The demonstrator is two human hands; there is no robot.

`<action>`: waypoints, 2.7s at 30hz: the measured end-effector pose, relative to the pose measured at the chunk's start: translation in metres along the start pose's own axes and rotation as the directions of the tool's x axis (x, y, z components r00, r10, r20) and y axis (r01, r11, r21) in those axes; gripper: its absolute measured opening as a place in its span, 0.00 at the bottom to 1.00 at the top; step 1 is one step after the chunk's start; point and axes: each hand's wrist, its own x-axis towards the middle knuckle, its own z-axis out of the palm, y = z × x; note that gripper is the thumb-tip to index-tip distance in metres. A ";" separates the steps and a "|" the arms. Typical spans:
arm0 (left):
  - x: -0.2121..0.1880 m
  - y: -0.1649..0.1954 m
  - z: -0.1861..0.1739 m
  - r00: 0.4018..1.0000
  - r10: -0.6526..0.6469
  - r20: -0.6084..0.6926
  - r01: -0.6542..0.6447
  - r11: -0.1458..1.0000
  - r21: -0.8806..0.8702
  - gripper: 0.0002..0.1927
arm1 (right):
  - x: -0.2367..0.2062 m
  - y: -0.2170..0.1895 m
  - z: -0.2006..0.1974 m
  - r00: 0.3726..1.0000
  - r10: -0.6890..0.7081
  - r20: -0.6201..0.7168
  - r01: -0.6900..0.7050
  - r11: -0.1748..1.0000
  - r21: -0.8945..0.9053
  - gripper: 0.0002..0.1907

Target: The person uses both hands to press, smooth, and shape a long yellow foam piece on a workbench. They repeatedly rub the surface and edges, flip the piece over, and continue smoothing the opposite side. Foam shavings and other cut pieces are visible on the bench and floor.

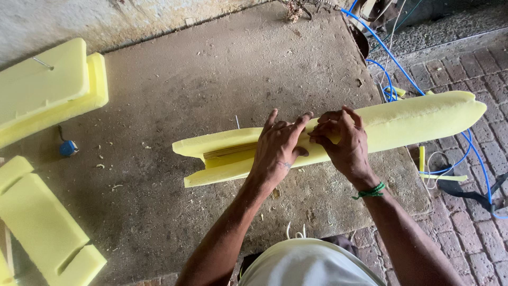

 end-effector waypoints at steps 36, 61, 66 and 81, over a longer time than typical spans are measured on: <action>-0.012 -0.008 -0.036 0.994 -0.076 0.081 0.075 0.997 0.014 0.50 | 0.010 -0.029 0.007 0.998 0.052 0.020 -0.054 0.991 0.119 0.26; -0.020 -0.019 -0.063 0.986 -0.069 0.153 0.061 0.997 0.053 0.54 | 0.010 -0.052 0.007 0.997 0.047 0.063 -0.056 0.987 0.151 0.48; -0.027 -0.023 -0.056 0.996 -0.045 0.072 0.044 0.999 0.019 0.48 | 0.014 -0.057 0.019 0.999 -0.030 0.042 0.025 0.994 0.102 0.45; -0.019 -0.018 -0.062 0.974 -0.142 0.176 0.140 0.990 0.027 0.49 | 0.010 -0.055 0.014 0.998 0.049 0.035 -0.057 0.965 0.257 0.40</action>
